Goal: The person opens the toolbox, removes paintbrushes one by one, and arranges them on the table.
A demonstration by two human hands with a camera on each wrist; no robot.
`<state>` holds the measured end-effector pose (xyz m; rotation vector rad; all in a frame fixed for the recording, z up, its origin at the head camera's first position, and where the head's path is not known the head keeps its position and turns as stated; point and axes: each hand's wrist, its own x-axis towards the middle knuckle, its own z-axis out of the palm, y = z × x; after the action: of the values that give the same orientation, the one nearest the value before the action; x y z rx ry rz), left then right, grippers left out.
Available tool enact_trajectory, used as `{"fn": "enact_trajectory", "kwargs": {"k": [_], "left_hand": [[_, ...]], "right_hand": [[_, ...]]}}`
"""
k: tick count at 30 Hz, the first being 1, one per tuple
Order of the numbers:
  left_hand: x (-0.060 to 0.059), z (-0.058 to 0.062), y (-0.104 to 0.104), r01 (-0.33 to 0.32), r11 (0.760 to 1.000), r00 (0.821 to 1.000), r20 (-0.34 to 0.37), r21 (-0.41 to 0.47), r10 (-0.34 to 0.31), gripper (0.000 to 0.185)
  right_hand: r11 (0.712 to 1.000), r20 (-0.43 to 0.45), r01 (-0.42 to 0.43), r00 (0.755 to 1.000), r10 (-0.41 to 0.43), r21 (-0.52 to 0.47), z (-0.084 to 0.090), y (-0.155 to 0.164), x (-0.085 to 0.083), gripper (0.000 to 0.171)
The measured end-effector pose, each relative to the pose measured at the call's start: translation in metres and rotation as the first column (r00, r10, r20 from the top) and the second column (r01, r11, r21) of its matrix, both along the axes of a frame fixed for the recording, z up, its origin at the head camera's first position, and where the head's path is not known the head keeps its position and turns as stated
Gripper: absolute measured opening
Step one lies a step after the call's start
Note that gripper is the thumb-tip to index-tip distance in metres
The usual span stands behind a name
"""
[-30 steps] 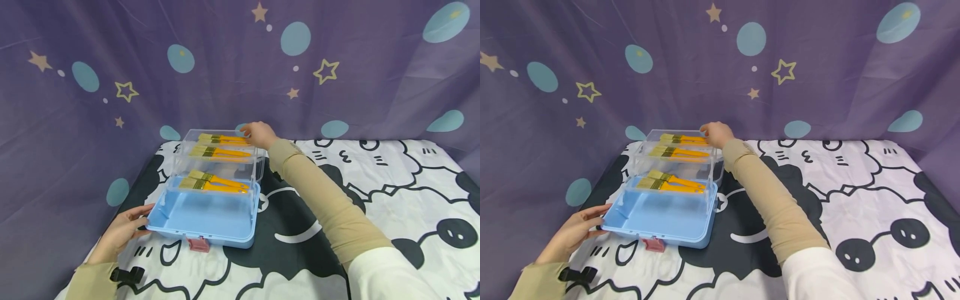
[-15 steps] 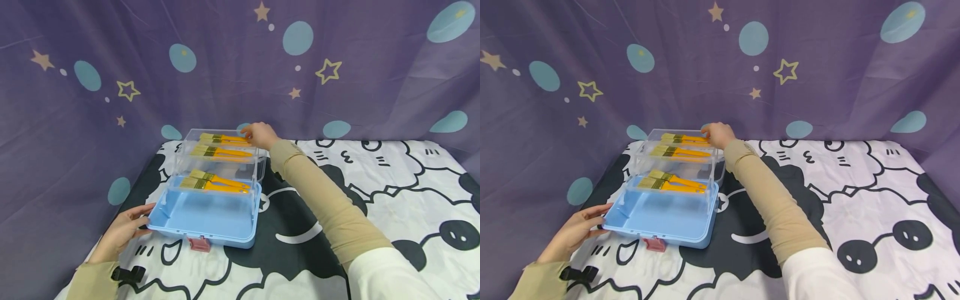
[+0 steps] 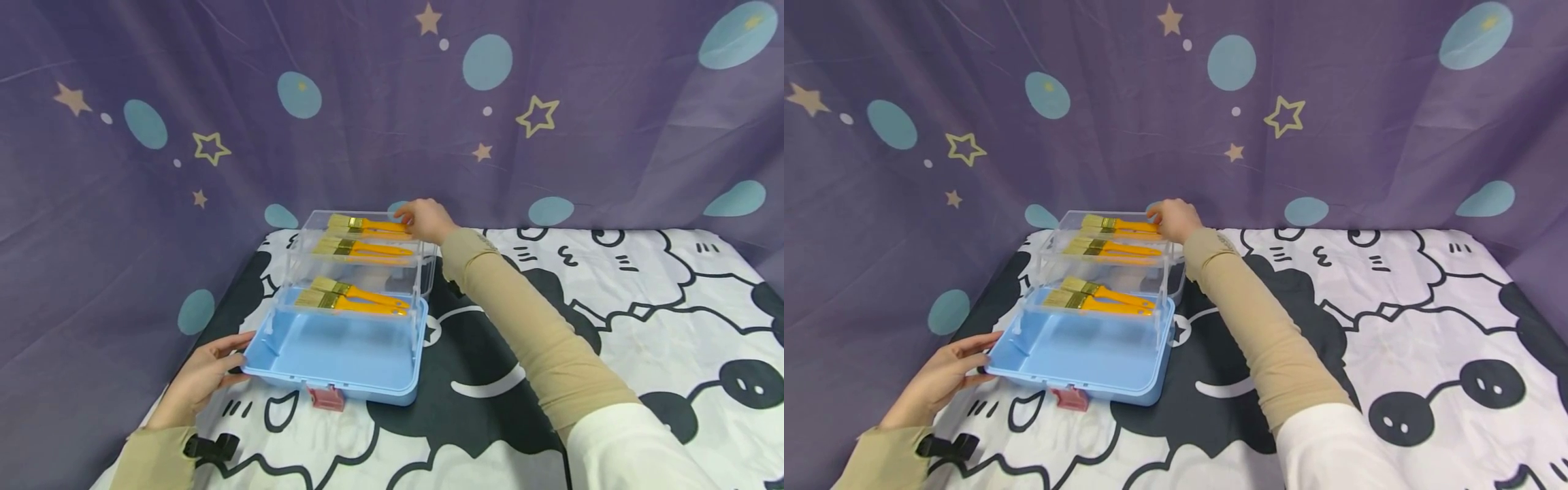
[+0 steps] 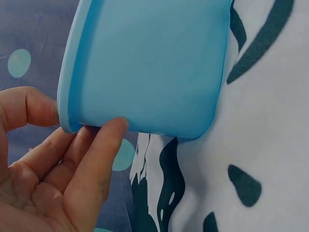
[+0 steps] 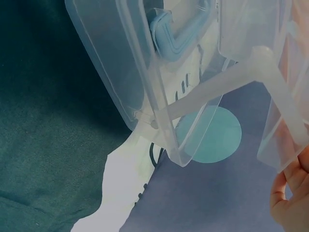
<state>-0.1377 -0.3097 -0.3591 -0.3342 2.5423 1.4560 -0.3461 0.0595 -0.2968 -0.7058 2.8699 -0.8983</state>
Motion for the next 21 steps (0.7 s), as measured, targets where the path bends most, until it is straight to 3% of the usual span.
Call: {"fn": "enact_trajectory", "kwargs": {"k": [9, 21], "left_hand": [[-0.0025, -0.001, -0.0012, -0.001, 1.0, 1.0, -0.002, -0.001, 0.001, 0.057], [-0.0005, -0.0024, -0.0019, 0.004, 1.0, 1.0, 0.002, 0.013, -0.004, 0.057]], "right_hand": [[1.0, 0.009, -0.007, 1.0, 0.008, -0.029, 0.0005, 0.0016, -0.0033, 0.044], [0.999, -0.056, -0.002, 0.998, 0.005, 0.048, 0.0006, -0.0015, 0.0011, 0.043]]}}
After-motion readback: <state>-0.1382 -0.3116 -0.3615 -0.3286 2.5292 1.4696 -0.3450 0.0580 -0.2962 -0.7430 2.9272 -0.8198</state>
